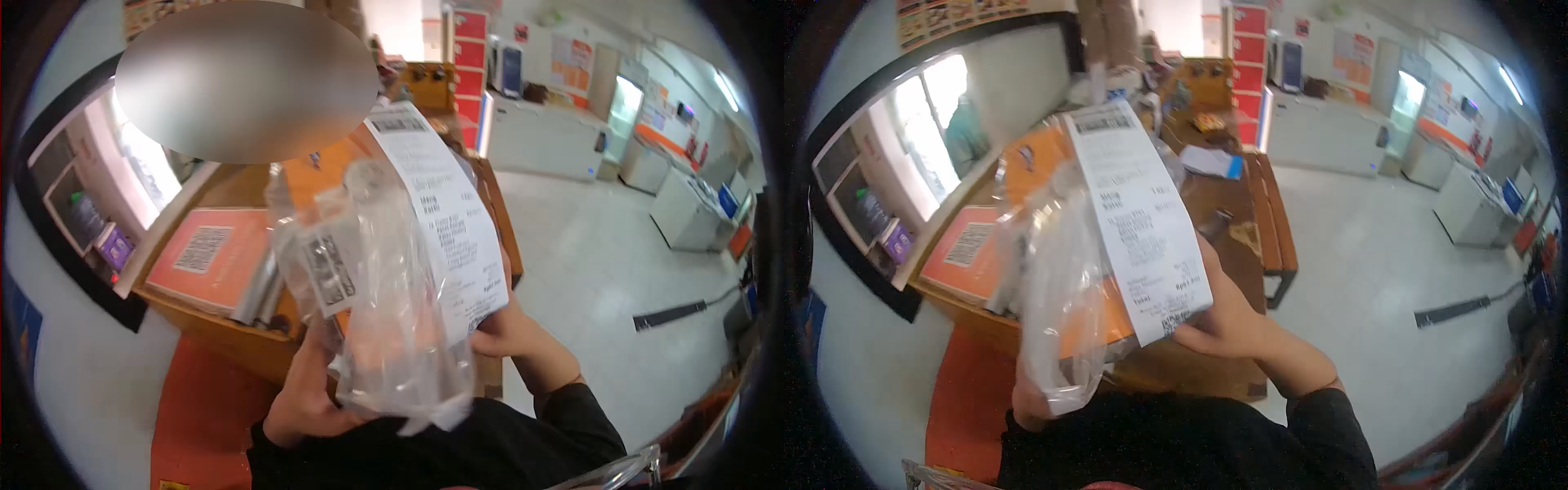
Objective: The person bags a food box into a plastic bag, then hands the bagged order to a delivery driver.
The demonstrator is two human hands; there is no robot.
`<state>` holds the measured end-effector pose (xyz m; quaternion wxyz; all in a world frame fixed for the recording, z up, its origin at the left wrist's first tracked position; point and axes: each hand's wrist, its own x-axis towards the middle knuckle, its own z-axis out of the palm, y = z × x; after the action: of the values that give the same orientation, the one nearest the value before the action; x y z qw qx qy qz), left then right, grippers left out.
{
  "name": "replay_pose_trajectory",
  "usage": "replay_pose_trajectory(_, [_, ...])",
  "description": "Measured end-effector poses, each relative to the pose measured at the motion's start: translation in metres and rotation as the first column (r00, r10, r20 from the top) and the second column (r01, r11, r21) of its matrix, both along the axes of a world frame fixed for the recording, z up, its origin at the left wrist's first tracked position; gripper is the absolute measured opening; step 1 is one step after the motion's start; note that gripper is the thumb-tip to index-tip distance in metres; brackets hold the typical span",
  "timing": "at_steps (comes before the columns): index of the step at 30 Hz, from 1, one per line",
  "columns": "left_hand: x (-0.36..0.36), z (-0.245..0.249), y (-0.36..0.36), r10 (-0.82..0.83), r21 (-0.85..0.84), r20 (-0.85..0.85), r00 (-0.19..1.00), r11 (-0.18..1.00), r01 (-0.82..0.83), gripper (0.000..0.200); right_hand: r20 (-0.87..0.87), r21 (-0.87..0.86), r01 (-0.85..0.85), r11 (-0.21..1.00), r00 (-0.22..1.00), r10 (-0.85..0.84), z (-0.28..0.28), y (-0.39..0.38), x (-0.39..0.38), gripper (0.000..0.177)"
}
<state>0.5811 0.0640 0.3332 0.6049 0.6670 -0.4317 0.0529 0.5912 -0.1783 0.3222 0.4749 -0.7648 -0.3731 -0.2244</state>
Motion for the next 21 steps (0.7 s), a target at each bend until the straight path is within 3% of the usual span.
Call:
replay_pose_trajectory(1, [0.0,0.015,0.011,0.121,0.032,0.23,0.966,0.991,-0.132,0.077,0.026,0.067,-0.12,0.99,0.993,0.119,0.015,0.013,0.013,0.096])
replay_pose_trajectory(3, [0.004,0.026,0.039,0.329,0.09,0.27,0.905,0.927,-0.364,0.075,0.117,0.141,-0.265,0.954,0.961,0.25,0.051,0.055,0.041,0.099])
replay_pose_trajectory(4, [0.017,0.021,0.057,0.458,0.054,0.371,0.808,0.858,-0.511,0.066,0.145,0.113,-0.31,0.944,0.945,0.293,0.059,0.076,0.061,0.104])
replay_pose_trajectory(5, [0.025,0.017,0.067,0.523,-0.055,0.225,0.822,0.849,-0.525,0.053,0.163,0.08,-0.294,0.952,0.946,0.279,0.067,0.098,0.078,0.108])
replay_pose_trajectory(7, [0.045,0.014,0.103,0.594,-0.093,-0.02,0.805,0.8,-0.593,0.048,0.128,0.009,-0.249,0.968,0.961,0.246,0.075,0.142,0.1,0.101])
replay_pose_trajectory(8, [0.057,0.011,0.122,0.613,-0.101,-0.014,0.79,0.786,-0.611,0.048,0.136,0.004,-0.272,0.962,0.954,0.269,0.074,0.163,0.114,0.101])
replay_pose_trajectory(10, [0.082,0.002,0.159,0.557,-0.216,-0.067,0.828,0.802,-0.557,0.056,-0.121,0.008,-0.406,0.914,0.907,0.404,0.066,0.2,0.143,0.092])
replay_pose_trajectory(11, [0.091,-0.002,0.176,0.566,-0.216,-0.06,0.823,0.797,-0.564,0.056,-0.115,0.01,-0.415,0.91,0.903,0.414,0.063,0.214,0.151,0.092])
replay_pose_trajectory(13, [0.109,-0.01,0.205,0.509,-0.217,-0.089,0.856,0.829,-0.515,0.05,-0.199,-0.231,-0.3,0.925,0.946,0.257,0.061,0.239,0.165,0.084])
replay_pose_trajectory(19, [0.164,-0.014,0.283,0.57,-0.102,-0.022,0.821,0.816,-0.569,0.045,-0.277,-0.185,-0.404,0.896,0.896,0.347,0.038,0.292,0.209,0.086])
replay_pose_trajectory(20, [0.165,-0.013,0.292,0.745,0.031,-0.099,0.66,0.665,-0.746,0.047,-0.216,-0.206,-0.462,0.863,0.881,0.42,0.035,0.296,0.215,0.089])
replay_pose_trajectory(21, [0.18,-0.014,0.298,0.699,-0.153,0.004,0.715,0.707,-0.69,0.057,-0.058,-0.36,-0.362,0.86,0.929,0.366,0.031,0.297,0.223,0.088])
